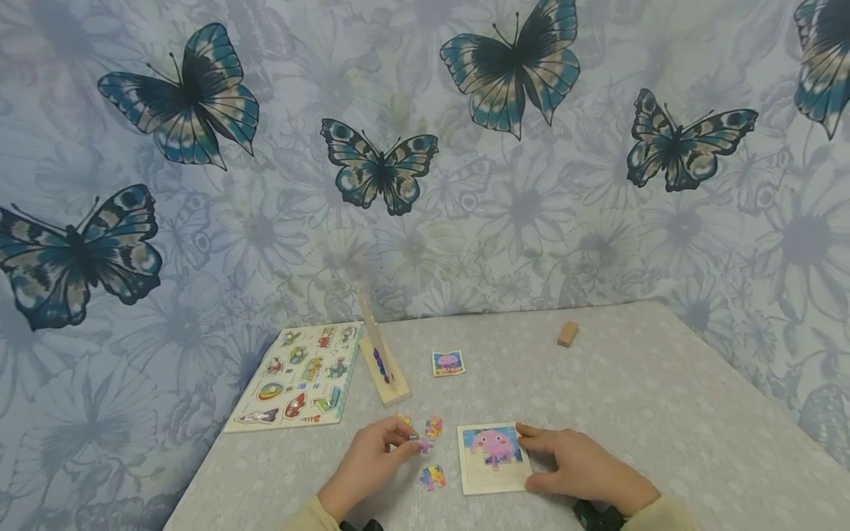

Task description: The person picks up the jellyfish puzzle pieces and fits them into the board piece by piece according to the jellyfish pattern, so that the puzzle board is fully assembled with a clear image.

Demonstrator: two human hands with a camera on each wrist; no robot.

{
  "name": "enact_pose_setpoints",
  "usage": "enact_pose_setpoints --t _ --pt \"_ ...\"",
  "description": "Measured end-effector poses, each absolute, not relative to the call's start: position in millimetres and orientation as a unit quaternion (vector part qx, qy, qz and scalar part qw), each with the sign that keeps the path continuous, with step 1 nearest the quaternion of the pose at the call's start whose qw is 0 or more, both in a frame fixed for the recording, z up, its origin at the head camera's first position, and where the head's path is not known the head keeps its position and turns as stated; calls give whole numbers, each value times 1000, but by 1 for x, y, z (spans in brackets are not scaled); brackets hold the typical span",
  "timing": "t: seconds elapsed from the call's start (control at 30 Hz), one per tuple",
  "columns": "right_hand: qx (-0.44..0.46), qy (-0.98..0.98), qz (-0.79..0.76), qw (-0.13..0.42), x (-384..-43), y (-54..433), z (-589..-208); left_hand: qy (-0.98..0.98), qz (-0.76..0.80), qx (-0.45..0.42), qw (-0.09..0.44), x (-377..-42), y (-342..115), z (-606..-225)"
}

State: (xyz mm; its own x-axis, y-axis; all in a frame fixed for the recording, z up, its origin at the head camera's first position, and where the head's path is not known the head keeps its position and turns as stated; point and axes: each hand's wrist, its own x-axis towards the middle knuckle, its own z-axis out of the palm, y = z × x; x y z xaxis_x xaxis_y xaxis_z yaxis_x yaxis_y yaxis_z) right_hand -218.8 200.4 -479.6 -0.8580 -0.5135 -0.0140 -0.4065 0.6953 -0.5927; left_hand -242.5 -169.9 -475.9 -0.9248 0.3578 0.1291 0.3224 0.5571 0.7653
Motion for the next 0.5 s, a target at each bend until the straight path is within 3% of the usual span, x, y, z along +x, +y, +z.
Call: enact_pose_setpoints --t 0.5 --pt "-250 914 -301 102 -220 200 -476 867 451 205 49 -239 -104 -466"
